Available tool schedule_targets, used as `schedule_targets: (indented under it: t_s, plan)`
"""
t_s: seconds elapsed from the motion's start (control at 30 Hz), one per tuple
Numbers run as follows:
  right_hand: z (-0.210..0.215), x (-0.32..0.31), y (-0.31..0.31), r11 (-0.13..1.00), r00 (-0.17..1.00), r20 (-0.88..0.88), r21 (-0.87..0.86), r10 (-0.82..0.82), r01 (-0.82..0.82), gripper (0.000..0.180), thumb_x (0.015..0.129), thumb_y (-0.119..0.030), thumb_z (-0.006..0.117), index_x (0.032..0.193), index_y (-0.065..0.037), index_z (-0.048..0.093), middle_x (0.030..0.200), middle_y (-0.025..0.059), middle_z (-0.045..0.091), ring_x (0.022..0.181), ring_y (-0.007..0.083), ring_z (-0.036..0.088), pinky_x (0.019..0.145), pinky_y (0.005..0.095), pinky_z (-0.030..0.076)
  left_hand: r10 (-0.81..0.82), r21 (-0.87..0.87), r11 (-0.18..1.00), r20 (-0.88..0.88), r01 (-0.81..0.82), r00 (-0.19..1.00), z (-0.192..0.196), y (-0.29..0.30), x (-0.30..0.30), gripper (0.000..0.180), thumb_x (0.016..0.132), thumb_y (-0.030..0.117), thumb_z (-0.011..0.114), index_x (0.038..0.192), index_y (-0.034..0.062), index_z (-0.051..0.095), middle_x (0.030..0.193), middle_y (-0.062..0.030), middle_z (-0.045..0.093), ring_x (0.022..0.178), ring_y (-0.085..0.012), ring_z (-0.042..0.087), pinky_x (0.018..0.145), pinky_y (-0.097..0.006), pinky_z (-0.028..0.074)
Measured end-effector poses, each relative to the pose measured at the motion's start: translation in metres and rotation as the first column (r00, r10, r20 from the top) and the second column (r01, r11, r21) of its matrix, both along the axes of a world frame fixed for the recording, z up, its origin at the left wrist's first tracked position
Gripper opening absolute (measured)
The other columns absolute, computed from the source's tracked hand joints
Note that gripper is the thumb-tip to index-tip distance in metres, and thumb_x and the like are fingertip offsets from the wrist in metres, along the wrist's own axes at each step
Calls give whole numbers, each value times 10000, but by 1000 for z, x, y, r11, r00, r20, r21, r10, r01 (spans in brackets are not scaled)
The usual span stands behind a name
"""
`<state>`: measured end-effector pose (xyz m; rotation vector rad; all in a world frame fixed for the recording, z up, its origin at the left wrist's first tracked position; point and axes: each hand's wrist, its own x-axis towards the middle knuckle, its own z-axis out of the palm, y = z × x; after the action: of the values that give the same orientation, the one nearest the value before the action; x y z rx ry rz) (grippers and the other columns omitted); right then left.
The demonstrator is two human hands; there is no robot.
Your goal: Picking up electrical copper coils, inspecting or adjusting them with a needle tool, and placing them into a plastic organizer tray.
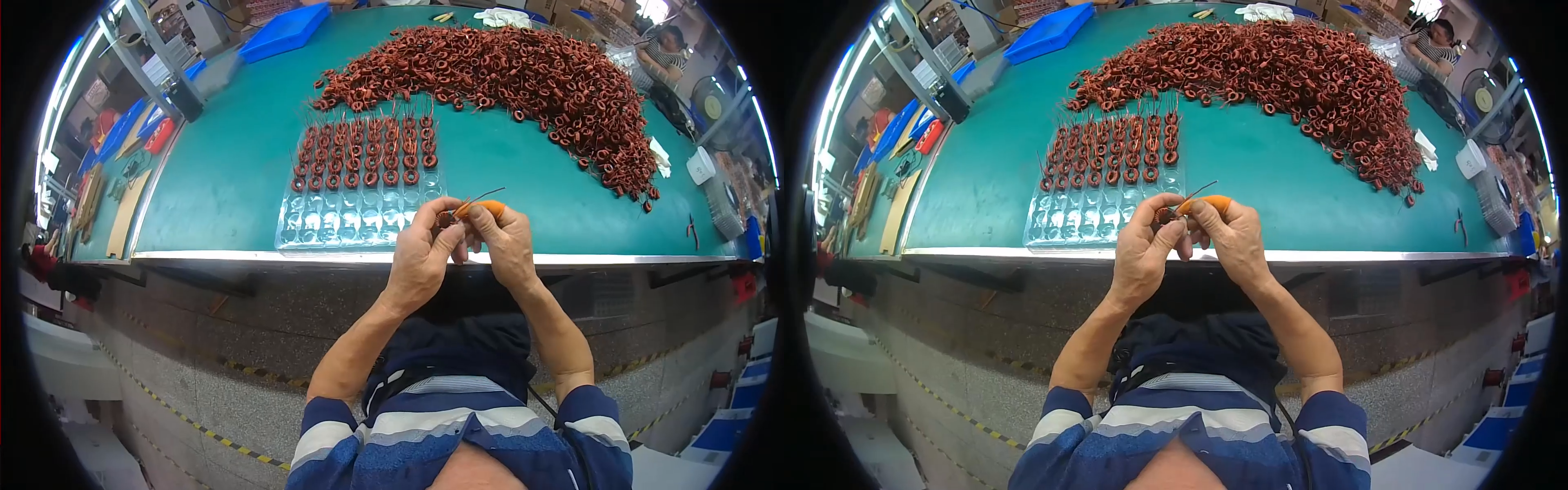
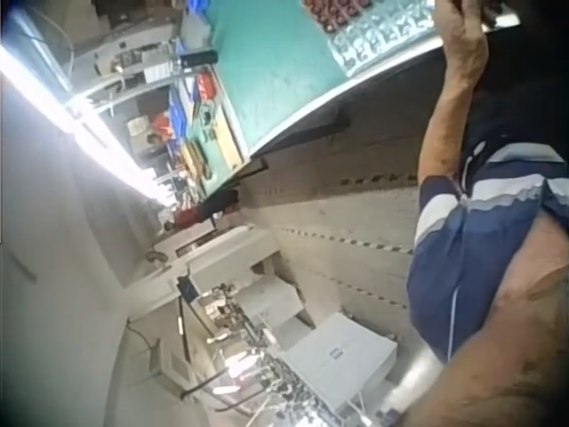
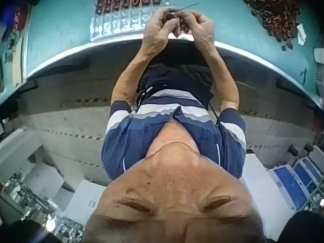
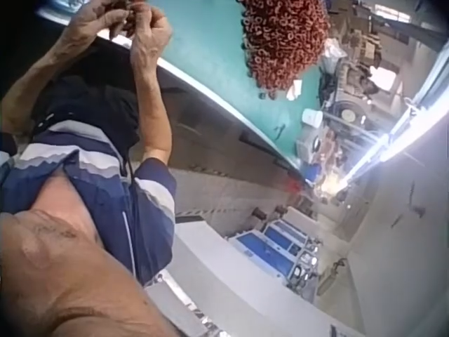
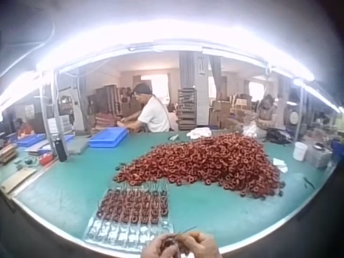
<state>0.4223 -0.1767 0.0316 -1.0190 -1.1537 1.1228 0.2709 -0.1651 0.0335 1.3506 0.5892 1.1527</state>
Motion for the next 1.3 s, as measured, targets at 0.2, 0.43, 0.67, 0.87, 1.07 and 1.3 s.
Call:
schedule_targets:
  t_s: [0.2,0.43,0.67,0.87,1.07,1.3]
  plan:
    - [-4,-5,3,999,989,-137,-4,52,-53,293,962,-258,581,926,12,689,709,22,637,603,70,575,537,213,448,49,62,997,-120,-42,992,1,2,-7,269,962,69,530,1200,-45,482,814,-68,592,678,-112,581,618,-240,487]
    - [45,19,-29,976,866,454,154,-210,156,193,925,-152,590,864,3,687,613,37,592,517,86,536,467,220,409,227,292,947,-305,-136,925,-2,-5,9,200,906,28,546,1106,20,544,789,-133,586,681,-200,600,624,-322,485]
    - [18,13,-11,995,988,143,69,65,-75,244,828,-180,697,944,13,602,660,47,589,531,99,535,492,254,426,-120,-435,894,1,108,993,-13,-5,-23,354,963,329,492,1015,-19,532,628,-40,460,458,-119,430,386,-272,405]
    - [-2,35,-27,996,978,-207,-74,36,-52,297,848,-258,706,888,4,571,623,29,555,490,87,518,420,216,413,-186,95,972,-255,216,949,-16,-12,4,363,961,189,529,1240,-29,448,751,-64,529,608,-130,530,565,-223,425]
    - [-8,29,-31,993,961,-259,-39,99,-113,351,851,-336,721,860,-23,563,622,18,556,481,76,516,414,203,394,-274,84,947,-288,309,918,-15,-10,-8,397,967,240,556,1244,-18,439,660,-60,528,554,-117,508,524,-219,419]
    - [-17,26,-34,993,951,-297,-52,83,-103,372,837,-358,728,823,-28,557,592,20,550,479,88,526,413,216,427,-95,455,809,-523,372,847,-6,4,-12,349,940,207,587,1177,-42,526,741,-70,571,588,-118,540,541,-227,438]
